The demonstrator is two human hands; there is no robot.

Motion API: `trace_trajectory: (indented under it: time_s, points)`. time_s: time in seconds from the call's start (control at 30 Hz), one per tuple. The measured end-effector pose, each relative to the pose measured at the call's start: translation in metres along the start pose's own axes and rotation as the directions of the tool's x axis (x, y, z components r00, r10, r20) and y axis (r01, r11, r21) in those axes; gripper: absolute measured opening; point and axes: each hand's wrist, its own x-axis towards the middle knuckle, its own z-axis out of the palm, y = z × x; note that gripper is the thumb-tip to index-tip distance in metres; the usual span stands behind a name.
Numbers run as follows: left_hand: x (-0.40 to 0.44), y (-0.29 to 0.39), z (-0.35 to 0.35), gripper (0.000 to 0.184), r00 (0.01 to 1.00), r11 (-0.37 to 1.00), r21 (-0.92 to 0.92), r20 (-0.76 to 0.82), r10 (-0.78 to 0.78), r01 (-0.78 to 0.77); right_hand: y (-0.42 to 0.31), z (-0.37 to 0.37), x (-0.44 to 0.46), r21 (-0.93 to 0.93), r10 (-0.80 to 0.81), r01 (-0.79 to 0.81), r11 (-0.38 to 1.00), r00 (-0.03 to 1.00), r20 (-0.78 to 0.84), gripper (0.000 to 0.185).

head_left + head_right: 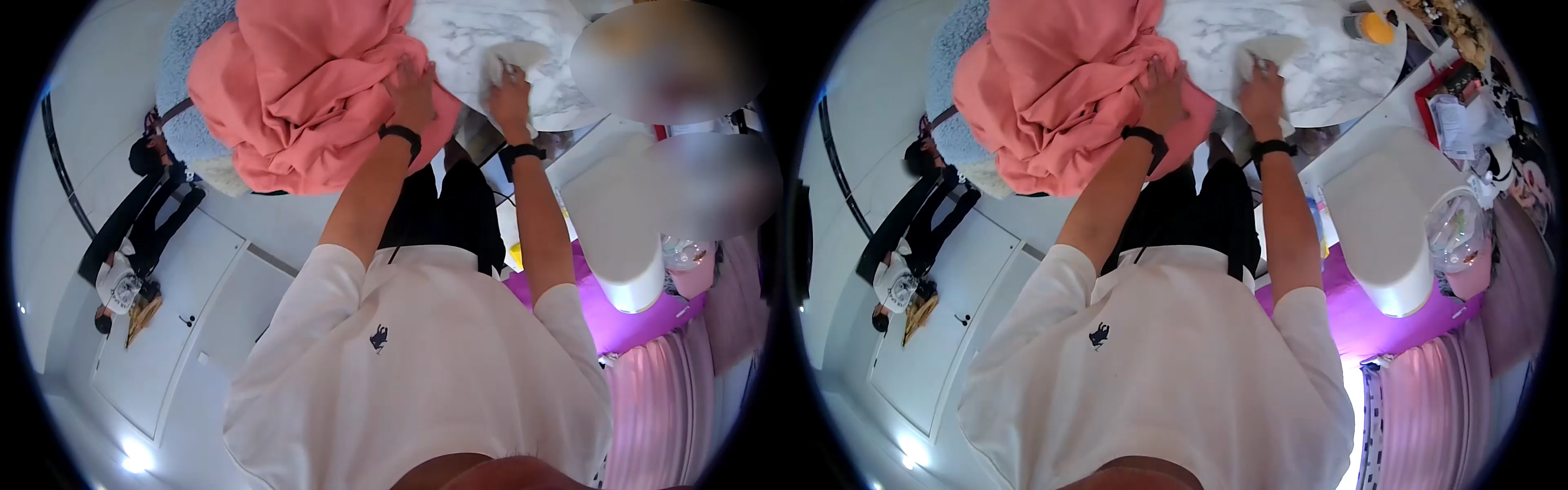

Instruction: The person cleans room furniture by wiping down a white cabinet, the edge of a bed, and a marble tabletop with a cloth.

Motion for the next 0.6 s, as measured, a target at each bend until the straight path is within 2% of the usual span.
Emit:
trace_trajectory:
  time_s: [0.1,0.17,0.23,0.3,0.37,0.47,0.5,0.57,0.6]
  points:
    - [0.003,-0.001,0.014,0.103,1.0,0.999,-0.033,-0.019,-0.001,0.001,0.054,-0.021,0.001,0.015,0.29,-0.291,0.956,0.945,-0.153,0.052]
    - [0.002,-0.001,0.016,0.103,1.0,0.997,-0.079,-0.011,-0.006,0.005,0.071,-0.034,0.004,-0.036,0.241,-0.249,0.968,0.958,-0.154,0.052]
    - [0.003,-0.005,0.016,0.104,1.0,0.993,-0.12,0.011,0.006,-0.005,0.076,-0.036,0.013,-0.044,0.429,-0.438,0.898,0.894,-0.127,0.055]
    - [0.003,-0.006,0.016,0.106,0.999,0.988,-0.155,0.036,0.027,-0.021,0.046,-0.035,0.028,-0.021,0.481,-0.485,0.874,0.872,-0.093,0.062]
    - [0.004,-0.007,0.013,0.105,0.996,0.989,-0.14,0.071,0.047,-0.037,0.018,-0.017,0.049,0.129,0.476,-0.459,0.879,0.857,-0.197,0.062]
    - [0.002,-0.007,0.019,0.103,0.998,0.984,-0.17,0.03,0.05,-0.044,-0.034,0.011,0.077,0.182,0.264,-0.267,0.946,0.964,0.04,0.057]
    - [0.002,-0.006,0.022,0.103,0.998,0.983,-0.173,0.03,0.063,-0.056,-0.055,0.01,0.087,0.198,0.201,-0.222,0.955,0.972,0.121,0.056]
    - [0.006,-0.006,0.023,0.1,0.99,0.996,-0.087,0.143,-0.003,0.015,-0.084,0.004,0.097,0.189,0.032,-0.105,0.976,0.936,0.351,0.056]
    - [0.006,-0.006,0.023,0.1,0.99,0.996,-0.093,0.139,-0.002,0.015,-0.084,0.001,0.095,0.183,0.032,-0.101,0.978,0.936,0.349,0.056]
